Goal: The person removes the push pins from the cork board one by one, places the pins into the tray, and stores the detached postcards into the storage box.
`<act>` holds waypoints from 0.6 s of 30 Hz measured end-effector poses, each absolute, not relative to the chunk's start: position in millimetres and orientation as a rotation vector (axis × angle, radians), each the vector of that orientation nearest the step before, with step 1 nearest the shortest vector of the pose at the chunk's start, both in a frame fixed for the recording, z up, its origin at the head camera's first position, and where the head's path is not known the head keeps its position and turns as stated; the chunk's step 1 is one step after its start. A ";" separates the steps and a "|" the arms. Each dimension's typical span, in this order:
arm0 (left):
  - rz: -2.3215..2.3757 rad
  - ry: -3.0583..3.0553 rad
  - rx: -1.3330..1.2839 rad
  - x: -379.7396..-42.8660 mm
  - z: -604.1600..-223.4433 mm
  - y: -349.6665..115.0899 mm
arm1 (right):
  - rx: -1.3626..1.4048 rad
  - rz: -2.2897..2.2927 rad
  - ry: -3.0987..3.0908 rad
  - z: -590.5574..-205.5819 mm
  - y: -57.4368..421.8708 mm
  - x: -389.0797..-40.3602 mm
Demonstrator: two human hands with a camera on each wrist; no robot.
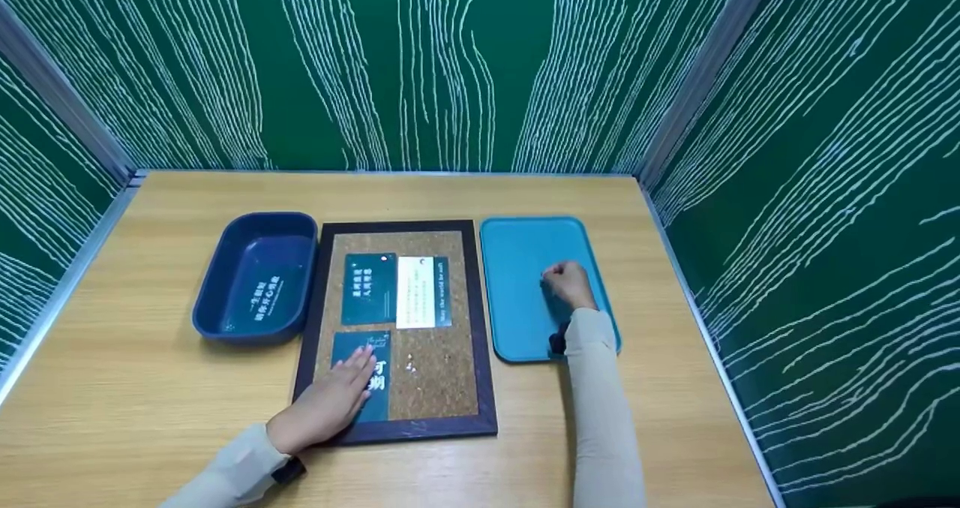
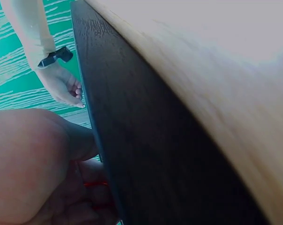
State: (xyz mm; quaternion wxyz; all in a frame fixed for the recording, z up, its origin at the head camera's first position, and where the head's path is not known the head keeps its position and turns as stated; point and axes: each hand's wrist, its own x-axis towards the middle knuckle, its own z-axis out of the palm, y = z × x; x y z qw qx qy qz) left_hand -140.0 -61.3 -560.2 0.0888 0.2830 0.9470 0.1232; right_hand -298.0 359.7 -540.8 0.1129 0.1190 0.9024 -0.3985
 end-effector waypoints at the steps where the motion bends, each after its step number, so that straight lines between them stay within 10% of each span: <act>1: 0.367 2.816 0.840 -140.0 -559.9 -61.4 | 0.350 -1.171 2.644 -540.4 359.5 -298.1; 18: 0.345 2.833 0.838 -139.4 -561.1 -61.5 | 0.327 -1.221 2.648 -541.9 357.7 -294.2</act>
